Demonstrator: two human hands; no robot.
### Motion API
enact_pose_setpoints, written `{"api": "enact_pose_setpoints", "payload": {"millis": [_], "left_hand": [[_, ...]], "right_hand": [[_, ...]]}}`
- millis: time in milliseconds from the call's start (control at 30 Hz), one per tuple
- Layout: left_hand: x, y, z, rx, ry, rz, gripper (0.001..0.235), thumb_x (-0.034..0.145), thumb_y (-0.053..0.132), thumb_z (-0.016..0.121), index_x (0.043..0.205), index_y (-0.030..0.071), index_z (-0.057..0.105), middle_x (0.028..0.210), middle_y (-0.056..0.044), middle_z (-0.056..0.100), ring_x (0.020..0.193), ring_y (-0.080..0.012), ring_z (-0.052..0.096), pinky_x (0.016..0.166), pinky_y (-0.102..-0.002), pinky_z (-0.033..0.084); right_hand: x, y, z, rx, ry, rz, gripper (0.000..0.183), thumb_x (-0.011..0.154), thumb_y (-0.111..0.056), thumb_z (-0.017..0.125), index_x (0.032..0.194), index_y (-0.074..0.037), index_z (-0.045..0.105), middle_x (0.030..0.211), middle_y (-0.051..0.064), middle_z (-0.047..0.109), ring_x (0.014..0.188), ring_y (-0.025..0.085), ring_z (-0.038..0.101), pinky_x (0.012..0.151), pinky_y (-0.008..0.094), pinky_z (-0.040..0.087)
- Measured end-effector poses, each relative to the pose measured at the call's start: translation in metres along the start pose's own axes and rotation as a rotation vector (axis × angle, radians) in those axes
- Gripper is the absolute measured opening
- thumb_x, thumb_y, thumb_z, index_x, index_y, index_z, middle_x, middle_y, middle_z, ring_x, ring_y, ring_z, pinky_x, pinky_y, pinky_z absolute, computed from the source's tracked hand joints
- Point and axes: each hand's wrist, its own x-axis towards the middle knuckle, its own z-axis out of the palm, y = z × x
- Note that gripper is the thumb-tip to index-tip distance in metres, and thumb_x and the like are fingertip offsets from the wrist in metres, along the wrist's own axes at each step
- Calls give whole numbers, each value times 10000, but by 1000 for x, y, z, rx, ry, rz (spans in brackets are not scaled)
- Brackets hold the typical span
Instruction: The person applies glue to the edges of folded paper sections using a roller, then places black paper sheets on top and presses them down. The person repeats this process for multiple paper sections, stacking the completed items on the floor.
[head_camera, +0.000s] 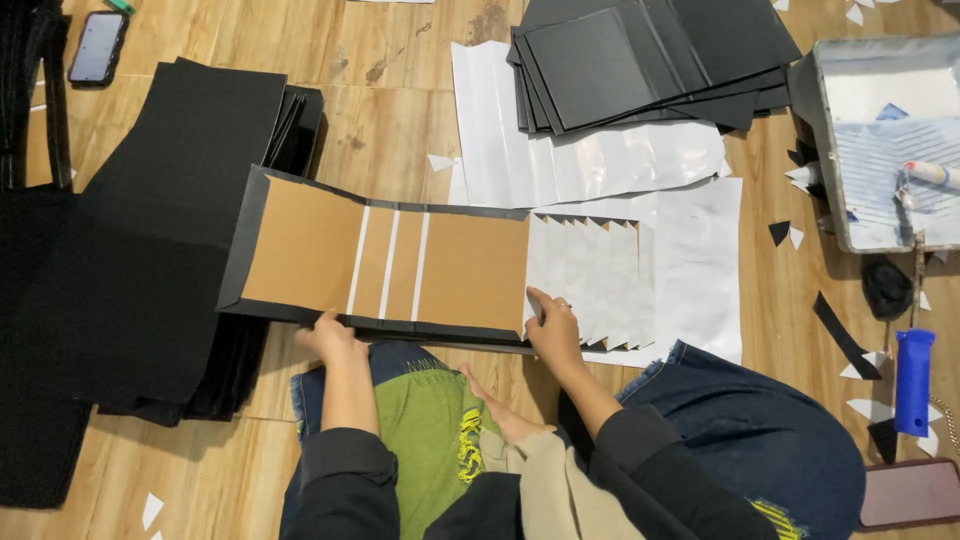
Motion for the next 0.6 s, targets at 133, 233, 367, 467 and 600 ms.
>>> {"api": "enact_pose_setpoints", "payload": {"millis": [133,233,367,467,600], "left_hand": [[-31,42,-8,307,157,730,701,859,-97,604,1384,75,173,1356,-238,134,1351,-410,129,1148,-525,81],[24,70,-34,605,231,1375,795,699,-102,751,1364,69,352,1316,-181,368,1259,-384,292,1066,-487,137],[58,111,-71,1296,15,1309,699,904,76,626,1466,-12,219,1494,-262,145,1374,-429,111,1119,-566,121],[84,132,-88,1508,-40,1466,523,957,157,523,1412,-43,358,1432,-249,348,1312,-384,332,1081,-477,256],[89,147,-99,1605,33,1368,533,987,281,515,1403,-40,423,1412,-344,323,1296,-461,354,1068,-498,319]], "right_hand": [[6,9,2,-82,-20,-52,499,809,-93,529,1292,-220,550,907,81,532,928,292,616,817,387,510],[18,28,13,-106,-19,-162,510,789,-74,561,1287,-186,559,905,134,558,919,356,619,826,447,512],[14,24,10,-103,-18,-205,517,788,-57,559,1299,-143,548,915,183,564,948,415,605,858,464,483],[7,11,5,-127,-10,-197,516,795,-67,568,1305,-143,549,916,189,568,942,406,615,860,456,482],[4,11,1,-145,-8,-182,513,808,-91,587,1315,-157,544,937,187,572,961,394,622,868,446,488]]}}
